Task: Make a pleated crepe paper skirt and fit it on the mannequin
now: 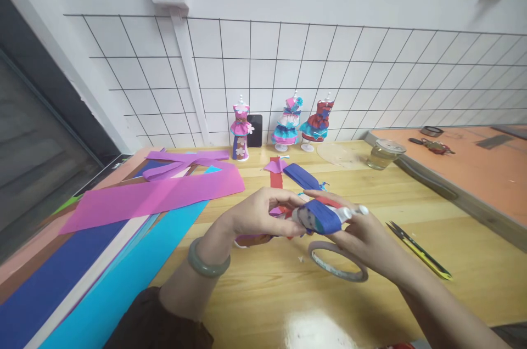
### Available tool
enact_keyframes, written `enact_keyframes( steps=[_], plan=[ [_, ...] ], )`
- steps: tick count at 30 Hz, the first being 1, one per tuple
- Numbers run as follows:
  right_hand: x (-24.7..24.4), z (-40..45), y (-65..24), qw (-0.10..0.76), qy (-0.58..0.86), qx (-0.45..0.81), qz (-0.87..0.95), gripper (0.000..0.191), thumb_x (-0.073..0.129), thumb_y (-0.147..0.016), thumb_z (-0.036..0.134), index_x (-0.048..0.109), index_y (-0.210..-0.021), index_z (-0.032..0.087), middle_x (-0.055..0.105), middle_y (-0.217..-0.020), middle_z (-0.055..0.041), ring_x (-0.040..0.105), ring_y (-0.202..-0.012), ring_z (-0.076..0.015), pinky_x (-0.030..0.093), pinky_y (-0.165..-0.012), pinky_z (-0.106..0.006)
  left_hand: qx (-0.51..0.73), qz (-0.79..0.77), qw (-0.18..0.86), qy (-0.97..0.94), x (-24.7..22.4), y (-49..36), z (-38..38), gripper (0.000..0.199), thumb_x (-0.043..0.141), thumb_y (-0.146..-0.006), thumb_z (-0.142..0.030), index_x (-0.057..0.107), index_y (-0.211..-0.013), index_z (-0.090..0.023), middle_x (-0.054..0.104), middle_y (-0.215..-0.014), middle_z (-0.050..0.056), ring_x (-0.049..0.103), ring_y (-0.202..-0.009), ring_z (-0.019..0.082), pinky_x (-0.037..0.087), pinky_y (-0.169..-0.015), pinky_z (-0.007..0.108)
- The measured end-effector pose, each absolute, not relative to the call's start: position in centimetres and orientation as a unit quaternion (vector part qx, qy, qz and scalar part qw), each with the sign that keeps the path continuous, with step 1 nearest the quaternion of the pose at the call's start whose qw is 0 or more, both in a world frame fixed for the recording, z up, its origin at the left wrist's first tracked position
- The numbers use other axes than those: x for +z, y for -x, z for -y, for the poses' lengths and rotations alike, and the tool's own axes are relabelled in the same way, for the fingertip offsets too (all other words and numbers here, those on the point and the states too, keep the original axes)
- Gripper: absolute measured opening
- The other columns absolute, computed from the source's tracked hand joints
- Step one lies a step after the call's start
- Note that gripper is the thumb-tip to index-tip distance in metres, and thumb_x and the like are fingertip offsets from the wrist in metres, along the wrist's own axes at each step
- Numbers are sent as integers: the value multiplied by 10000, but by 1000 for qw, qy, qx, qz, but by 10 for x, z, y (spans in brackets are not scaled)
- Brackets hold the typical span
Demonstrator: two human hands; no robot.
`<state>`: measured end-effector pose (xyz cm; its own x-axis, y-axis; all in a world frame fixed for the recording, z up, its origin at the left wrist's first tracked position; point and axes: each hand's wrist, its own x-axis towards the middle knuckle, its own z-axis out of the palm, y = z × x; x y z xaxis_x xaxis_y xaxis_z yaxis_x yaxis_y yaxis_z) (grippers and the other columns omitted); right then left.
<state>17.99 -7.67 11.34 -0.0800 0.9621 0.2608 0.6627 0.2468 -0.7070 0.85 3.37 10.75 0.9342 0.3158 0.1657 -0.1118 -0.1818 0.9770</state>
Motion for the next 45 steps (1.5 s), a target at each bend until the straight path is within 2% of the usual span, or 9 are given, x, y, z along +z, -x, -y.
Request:
enact_keyframes(
  steps=[5, 8, 14, 19, 23, 29, 35, 41, 45],
  plan=[
    [100, 82, -191, 345, 607, 178, 693, 493, 584, -725, 261, 457, -1199, 217, 598, -1104, -88, 564, -998, -239, 464, -823, -354, 153, -78, 544, -821, 114, -12, -22, 330, 633, -659, -285, 617, -966, -164, 599, -910, 58, 535, -806, 154, 421, -705, 256],
    [93, 86, -195, 350, 594, 193, 699, 502, 569, -746, 277, 429, -1225, 227, 546, -1185, -94, 531, -1051, -235, 440, -858, -370, 124, -91, 518, -842, 116, -12, -18, 313, 596, -688, -293, 624, -978, -178, 604, -865, 41, 535, -780, 146, 416, -688, 248],
    [84, 92, -190, 355, 601, 273, 661, 552, 576, -750, 314, 382, -1260, 230, 637, -958, -59, 622, -725, -179, 516, -642, -308, 79, -95, 527, -841, 119, -8, -17, 231, 530, -717, -222, 645, -912, -173, 595, -757, 11, 529, -709, 121, 401, -622, 206],
    [69, 93, -186, 349, 614, 350, 616, 261, 565, -756, 389, 579, -917, 183, 603, -647, -11, 540, -462, -116, 470, -440, -242, 45, -118, 564, -816, 117, -8, -23, 298, 504, -741, -214, 577, -1028, -180, 579, -728, 0, 498, -610, 88, 390, -558, 191],
    [65, 92, -181, 383, 598, 367, 601, 294, 581, -749, 385, 544, -942, 167, 575, -584, 10, 566, -526, -131, 459, -493, -238, 73, -118, 612, -779, 113, -10, -29, 347, 522, -736, -211, 516, -1079, -165, 555, -803, 20, 482, -639, 89, 391, -552, 192],
    [61, 84, -178, 448, 568, 448, 526, 298, 589, -742, 380, 540, -911, 140, 560, -598, 15, 549, -562, -120, 457, -547, -246, 40, -138, 631, -762, 105, -8, -37, 275, 523, -745, -260, 537, -991, -137, 471, -682, -12, 423, -573, 76, 345, -489, 180],
    [51, 78, -181, 451, 563, 462, 517, 308, 629, -700, 391, 597, -872, 138, 589, -645, -1, 498, -524, -93, 397, -459, -207, 23, -113, 613, -782, 101, -5, -43, 260, 488, -774, -275, 530, -981, -123, 458, -657, -13, 396, -549, 72, 321, -474, 187],
    [38, 76, -177, 457, 541, 468, 529, 249, 617, -711, 369, 645, -798, 138, 640, -803, -45, 562, -731, -147, 439, -703, -280, 11, -135, 551, -823, 107, -4, -40, 253, 457, -756, -214, 523, -991, -150, 494, -714, -3, 454, -599, 91, 361, -515, 198],
    [37, 76, -172, 453, 556, 421, 555, 276, 560, -752, 395, 641, -688, 139, 622, -789, -56, 552, -729, -157, 434, -671, -268, 41, -166, 444, -880, 106, -7, -38, 247, 466, -711, -189, 532, -949, -182, 541, -788, 9, 492, -684, 125, 378, -573, 218]
  ],
)
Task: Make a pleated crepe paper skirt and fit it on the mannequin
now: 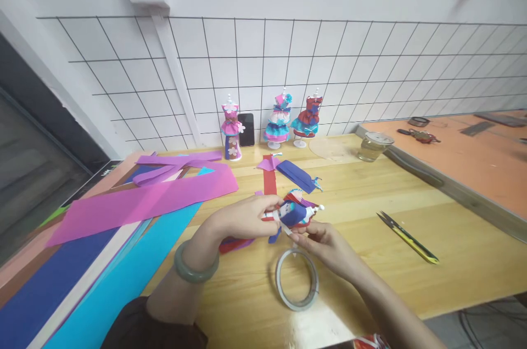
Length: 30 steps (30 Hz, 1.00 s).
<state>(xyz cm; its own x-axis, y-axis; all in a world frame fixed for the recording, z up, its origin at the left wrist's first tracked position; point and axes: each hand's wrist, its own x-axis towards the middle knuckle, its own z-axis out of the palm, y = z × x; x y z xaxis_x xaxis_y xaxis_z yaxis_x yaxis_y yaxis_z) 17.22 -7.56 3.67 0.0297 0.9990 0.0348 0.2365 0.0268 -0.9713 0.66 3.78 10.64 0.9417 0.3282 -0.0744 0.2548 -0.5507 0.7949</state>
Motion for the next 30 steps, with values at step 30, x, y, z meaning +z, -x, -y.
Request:
enact_keyframes(
  steps=[30],
  plan=[
    [-2, 68, -157, 521, 601, 432, 425, 383, 667, -641, 338, 524, -947, 157, 544, -548, 28, 527, -507, -124, 411, -482, -230, 80, -137, 339, -928, 113, -11, -34, 280, 488, -725, -222, 573, -990, -254, 608, -781, -32, 526, -661, 116, 346, -548, 194]
  ],
)
